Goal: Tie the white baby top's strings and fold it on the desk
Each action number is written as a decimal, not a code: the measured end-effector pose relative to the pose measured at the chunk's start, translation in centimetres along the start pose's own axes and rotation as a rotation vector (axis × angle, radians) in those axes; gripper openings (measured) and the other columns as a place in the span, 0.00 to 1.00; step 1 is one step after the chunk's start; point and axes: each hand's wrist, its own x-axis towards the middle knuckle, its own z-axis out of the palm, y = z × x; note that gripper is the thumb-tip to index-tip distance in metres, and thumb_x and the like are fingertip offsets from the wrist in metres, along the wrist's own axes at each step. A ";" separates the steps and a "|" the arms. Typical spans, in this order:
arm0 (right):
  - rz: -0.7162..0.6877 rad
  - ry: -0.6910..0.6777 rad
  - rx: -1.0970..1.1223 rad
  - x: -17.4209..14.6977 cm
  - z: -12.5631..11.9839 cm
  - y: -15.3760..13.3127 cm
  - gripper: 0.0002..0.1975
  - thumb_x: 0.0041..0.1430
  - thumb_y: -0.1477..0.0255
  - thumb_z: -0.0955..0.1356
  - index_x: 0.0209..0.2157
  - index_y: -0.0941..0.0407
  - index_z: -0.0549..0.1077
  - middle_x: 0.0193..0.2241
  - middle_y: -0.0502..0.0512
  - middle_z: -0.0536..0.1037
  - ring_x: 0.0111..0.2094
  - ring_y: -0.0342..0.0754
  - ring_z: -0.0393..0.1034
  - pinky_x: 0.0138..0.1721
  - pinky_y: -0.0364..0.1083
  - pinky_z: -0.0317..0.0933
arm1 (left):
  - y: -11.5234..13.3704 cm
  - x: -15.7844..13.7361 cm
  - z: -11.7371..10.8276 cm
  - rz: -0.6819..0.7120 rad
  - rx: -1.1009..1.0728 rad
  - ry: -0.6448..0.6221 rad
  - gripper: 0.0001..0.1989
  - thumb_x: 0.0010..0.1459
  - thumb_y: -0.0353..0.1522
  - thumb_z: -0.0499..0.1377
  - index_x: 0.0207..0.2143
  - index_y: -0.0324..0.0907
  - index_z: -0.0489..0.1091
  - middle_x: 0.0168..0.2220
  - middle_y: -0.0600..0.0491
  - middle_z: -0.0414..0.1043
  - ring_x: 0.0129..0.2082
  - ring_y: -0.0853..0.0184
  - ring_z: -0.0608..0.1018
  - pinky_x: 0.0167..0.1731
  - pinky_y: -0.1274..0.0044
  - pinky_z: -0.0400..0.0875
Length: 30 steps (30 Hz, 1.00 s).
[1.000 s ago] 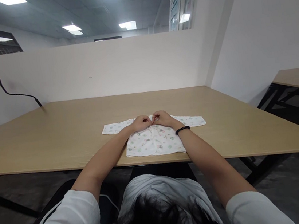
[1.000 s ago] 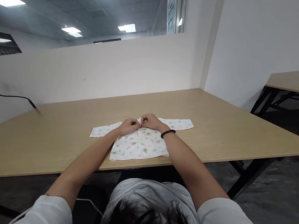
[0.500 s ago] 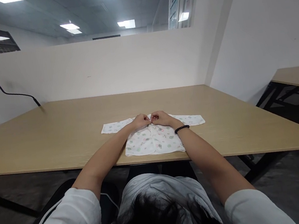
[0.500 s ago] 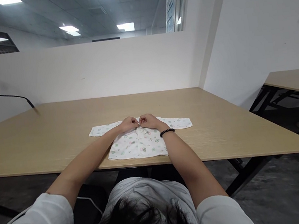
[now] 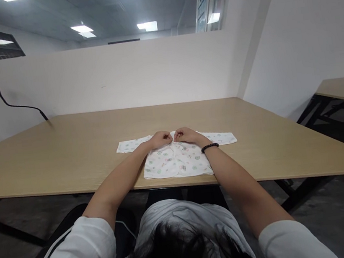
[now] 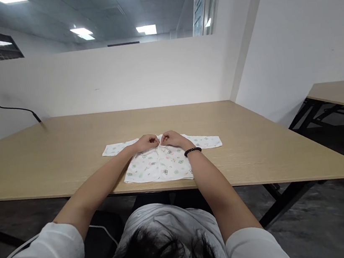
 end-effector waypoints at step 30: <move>0.160 -0.281 -0.302 -2.0 0.2 -5.4 0.28 0.51 0.45 0.70 0.19 0.56 0.66 0.17 0.48 0.63 0.20 0.41 0.52 0.23 0.44 0.46 | 2.1 -1.4 -0.8 0.039 0.083 -0.259 0.09 0.44 0.35 0.62 0.19 0.41 0.66 0.16 0.59 0.55 0.19 0.72 0.58 0.22 0.76 0.49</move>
